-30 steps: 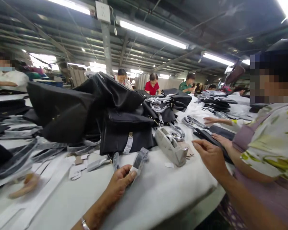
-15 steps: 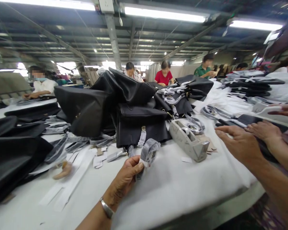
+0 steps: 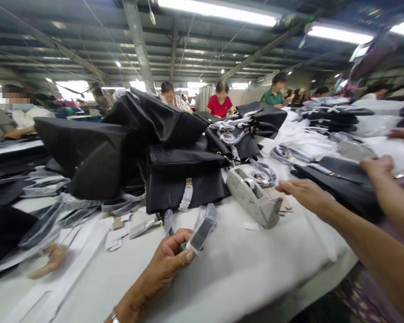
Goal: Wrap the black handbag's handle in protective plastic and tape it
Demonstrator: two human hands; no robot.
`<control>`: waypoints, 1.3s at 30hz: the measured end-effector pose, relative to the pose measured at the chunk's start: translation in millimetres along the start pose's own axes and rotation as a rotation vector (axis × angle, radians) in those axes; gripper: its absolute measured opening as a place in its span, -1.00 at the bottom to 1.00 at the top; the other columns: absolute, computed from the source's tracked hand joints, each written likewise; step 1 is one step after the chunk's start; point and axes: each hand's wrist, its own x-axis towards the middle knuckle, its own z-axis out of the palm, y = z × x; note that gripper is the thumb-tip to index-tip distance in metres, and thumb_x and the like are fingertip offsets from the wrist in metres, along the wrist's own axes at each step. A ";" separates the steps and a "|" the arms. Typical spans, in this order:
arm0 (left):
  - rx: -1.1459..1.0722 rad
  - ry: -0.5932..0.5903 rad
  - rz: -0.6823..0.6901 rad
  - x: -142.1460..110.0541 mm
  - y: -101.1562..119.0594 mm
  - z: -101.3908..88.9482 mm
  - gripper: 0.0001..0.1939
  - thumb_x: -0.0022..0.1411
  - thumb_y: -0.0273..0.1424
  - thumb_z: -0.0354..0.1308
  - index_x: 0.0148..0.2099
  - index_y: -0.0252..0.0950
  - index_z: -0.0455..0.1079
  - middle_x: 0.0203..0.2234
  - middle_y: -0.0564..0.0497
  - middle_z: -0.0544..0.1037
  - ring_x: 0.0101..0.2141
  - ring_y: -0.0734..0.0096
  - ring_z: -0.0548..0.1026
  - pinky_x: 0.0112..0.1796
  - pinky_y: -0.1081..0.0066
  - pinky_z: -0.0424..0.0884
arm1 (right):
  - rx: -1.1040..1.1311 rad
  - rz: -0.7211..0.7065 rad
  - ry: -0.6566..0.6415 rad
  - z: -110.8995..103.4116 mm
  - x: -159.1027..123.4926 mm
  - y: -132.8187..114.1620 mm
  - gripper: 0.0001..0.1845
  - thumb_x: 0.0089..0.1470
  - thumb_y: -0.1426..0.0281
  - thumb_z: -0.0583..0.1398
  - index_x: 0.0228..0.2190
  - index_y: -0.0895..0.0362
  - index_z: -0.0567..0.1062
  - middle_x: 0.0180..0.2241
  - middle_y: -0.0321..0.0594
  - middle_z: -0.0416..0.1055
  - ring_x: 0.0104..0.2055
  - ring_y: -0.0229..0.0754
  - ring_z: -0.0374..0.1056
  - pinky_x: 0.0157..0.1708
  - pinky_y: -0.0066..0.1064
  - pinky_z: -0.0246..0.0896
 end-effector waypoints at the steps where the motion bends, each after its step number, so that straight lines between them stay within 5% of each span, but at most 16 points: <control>1: -0.001 0.001 -0.024 0.3 -2.5 -1.2 -0.63 0.12 -0.10 0.29 -0.22 -0.32 0.45 -0.34 0.00 0.35 -0.34 0.41 0.27 -0.30 0.50 0.22 | 0.064 0.030 0.028 -4.2 2.7 -1.2 -0.59 0.03 0.11 0.14 -0.46 0.16 0.63 -0.35 -0.06 0.57 -0.30 -0.05 0.45 -0.28 -0.27 0.27; 6: -0.073 0.005 -0.125 2.7 -13.4 -4.3 -0.56 0.07 -0.04 0.30 -0.15 -0.28 0.46 -0.37 0.00 0.40 -0.36 0.35 0.33 -0.30 0.46 0.29 | 0.123 0.097 0.002 -19.7 3.6 -4.6 -0.59 -0.03 0.13 0.17 -0.41 0.21 0.63 -0.37 -0.06 0.56 -0.41 -0.18 0.38 -0.38 -0.37 0.23; 14: -0.106 0.010 -0.169 4.2 -12.6 -0.6 -0.54 0.03 -0.02 0.32 -0.20 -0.29 0.46 -0.40 0.00 0.43 -0.38 0.36 0.37 -0.34 0.49 0.31 | -0.036 0.126 -0.211 3.3 7.9 -6.6 -0.61 -0.05 0.15 0.25 -0.62 0.23 0.60 -0.64 -0.19 0.41 -0.55 -0.29 0.17 -0.50 -0.44 0.06; 18: -0.123 0.029 -0.142 5.3 -10.7 1.6 -0.52 0.00 -0.02 0.35 -0.23 -0.33 0.45 -0.42 0.00 0.43 -0.40 0.39 0.35 -0.37 0.51 0.28 | -0.082 0.189 -0.283 8.1 16.7 -15.5 -0.59 0.02 0.18 0.23 -0.62 0.25 0.59 -0.59 -0.14 0.44 -0.55 -0.30 0.18 -0.49 -0.44 0.08; 30: -0.077 0.059 -0.104 6.4 -14.5 2.1 -0.49 -0.03 0.00 0.35 -0.29 -0.36 0.41 -0.46 0.02 0.38 -0.43 0.44 0.28 -0.42 0.52 0.14 | -0.032 0.197 -0.298 23.2 15.9 -33.0 -0.77 -0.16 0.31 0.28 -0.69 0.19 0.49 -0.56 -0.17 0.44 -0.44 -0.23 0.25 -0.36 -0.40 0.15; 39: -0.052 0.023 -0.140 6.2 -16.7 -0.7 -0.45 -0.01 0.02 0.33 -0.21 -0.37 0.41 -0.43 0.00 0.39 -0.43 0.45 0.29 -0.40 0.52 0.17 | 0.085 0.303 -0.204 9.3 10.5 -36.7 -0.81 -0.17 0.32 0.27 -0.60 0.21 0.46 -0.51 -0.24 0.42 -0.48 -0.32 0.22 -0.42 -0.42 0.02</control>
